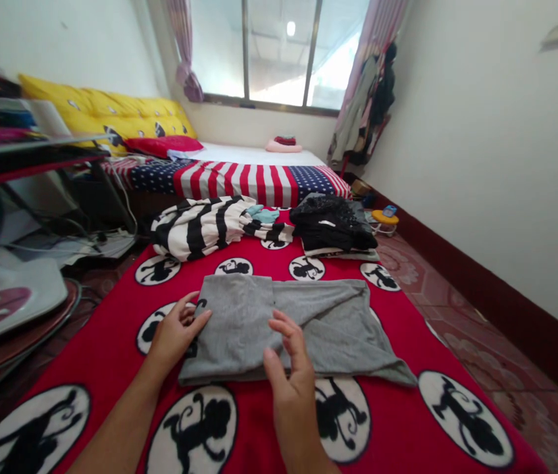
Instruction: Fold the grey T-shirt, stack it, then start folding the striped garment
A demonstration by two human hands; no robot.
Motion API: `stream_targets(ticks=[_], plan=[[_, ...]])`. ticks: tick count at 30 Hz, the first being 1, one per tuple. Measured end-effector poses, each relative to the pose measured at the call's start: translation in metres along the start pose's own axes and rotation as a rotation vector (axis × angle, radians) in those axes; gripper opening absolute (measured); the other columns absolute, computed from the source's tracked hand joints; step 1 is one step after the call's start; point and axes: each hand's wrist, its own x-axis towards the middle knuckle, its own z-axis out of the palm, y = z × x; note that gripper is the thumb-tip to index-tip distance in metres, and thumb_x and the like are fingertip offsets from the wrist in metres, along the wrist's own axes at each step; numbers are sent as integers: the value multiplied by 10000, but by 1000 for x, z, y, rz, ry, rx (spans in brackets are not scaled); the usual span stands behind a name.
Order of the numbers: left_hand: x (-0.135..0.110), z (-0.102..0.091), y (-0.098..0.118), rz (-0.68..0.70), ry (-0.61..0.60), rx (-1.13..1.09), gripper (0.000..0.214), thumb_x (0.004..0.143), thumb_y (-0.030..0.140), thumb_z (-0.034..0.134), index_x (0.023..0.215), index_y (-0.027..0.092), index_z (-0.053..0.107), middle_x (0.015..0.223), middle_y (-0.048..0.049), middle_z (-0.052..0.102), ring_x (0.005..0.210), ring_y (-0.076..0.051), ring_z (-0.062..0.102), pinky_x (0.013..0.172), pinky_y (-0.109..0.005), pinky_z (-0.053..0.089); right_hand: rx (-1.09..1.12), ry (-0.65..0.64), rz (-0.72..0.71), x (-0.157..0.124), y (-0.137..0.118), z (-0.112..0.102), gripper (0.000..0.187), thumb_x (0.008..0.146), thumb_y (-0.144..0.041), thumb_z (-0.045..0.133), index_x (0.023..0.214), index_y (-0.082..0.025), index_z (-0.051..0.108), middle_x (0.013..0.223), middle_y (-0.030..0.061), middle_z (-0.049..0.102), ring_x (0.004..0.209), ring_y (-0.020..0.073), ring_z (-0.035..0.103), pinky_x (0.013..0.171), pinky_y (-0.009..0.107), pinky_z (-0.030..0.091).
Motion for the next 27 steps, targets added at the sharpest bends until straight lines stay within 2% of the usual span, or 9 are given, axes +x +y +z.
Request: stream_targets(ticks=[3, 6, 9, 12, 16, 20, 22, 25, 27], plan=[[-2, 0, 1, 40, 9, 31, 669, 687, 539, 680, 1234, 170, 574, 912, -74, 677, 774, -225, 692, 725, -352, 561, -258, -267, -288, 26, -22, 33, 345, 823, -285, 616, 1164, -301, 660, 1376, 29, 556, 1335, 251, 425, 1160, 479, 218], [-4, 0, 2, 74, 24, 44, 652, 686, 525, 682, 1231, 183, 573, 903, -57, 675, 742, -211, 686, 717, -343, 561, -498, -293, -448, 74, -19, 62, 536, 824, -305, 619, 1349, -256, 523, 1470, 57, 458, 1387, 258, 351, 1164, 490, 176], [-4, 1, 0, 81, 9, -4, 676, 704, 512, 677, 1272, 171, 537, 925, -61, 671, 760, -203, 685, 732, -334, 557, -759, -79, -293, 127, 10, 72, 676, 770, -349, 690, 1381, -162, 472, 1426, 165, 487, 1349, 315, 384, 1114, 516, 234], [-5, 2, -2, 74, 6, -42, 672, 721, 502, 672, 1286, 168, 529, 940, -66, 670, 774, -201, 684, 735, -328, 551, -875, -133, -158, 157, 43, 66, 567, 688, -330, 766, 1202, -151, 612, 1177, 158, 662, 1150, 319, 550, 1005, 487, 354], [-5, 5, -1, 62, 39, -139, 644, 742, 499, 651, 1277, 160, 533, 919, -66, 678, 779, -198, 679, 741, -324, 546, -787, -219, -349, 161, 60, 51, 84, 791, -249, 619, 808, -194, 680, 858, 37, 705, 855, 187, 617, 848, 324, 430], [-5, 6, -1, 47, 37, -188, 643, 753, 499, 641, 1284, 157, 522, 926, -67, 673, 808, -193, 677, 763, -319, 545, -716, -81, -424, 162, 52, 37, 164, 848, -272, 526, 887, -186, 660, 853, 47, 676, 771, 167, 603, 740, 283, 439], [-4, 5, -1, 42, 42, -163, 645, 745, 507, 647, 1278, 162, 533, 930, -66, 668, 811, -198, 678, 763, -325, 548, -843, -18, -349, 165, 51, 32, 214, 829, -342, 578, 945, -181, 657, 917, 75, 667, 805, 189, 604, 732, 296, 435], [-4, 5, -3, 38, 58, -119, 645, 730, 526, 650, 1259, 168, 557, 934, -68, 667, 834, -213, 679, 779, -341, 551, -1063, -55, -232, 164, 59, 29, 261, 751, -383, 680, 911, -178, 652, 943, 97, 649, 863, 222, 596, 728, 305, 424], [-3, 4, -3, 35, 53, -115, 657, 722, 534, 651, 1257, 165, 557, 940, -72, 668, 851, -220, 679, 789, -350, 553, -1066, -115, -267, 158, 67, 33, 157, 755, -315, 664, 840, -187, 628, 911, 78, 641, 860, 212, 588, 730, 294, 414]])
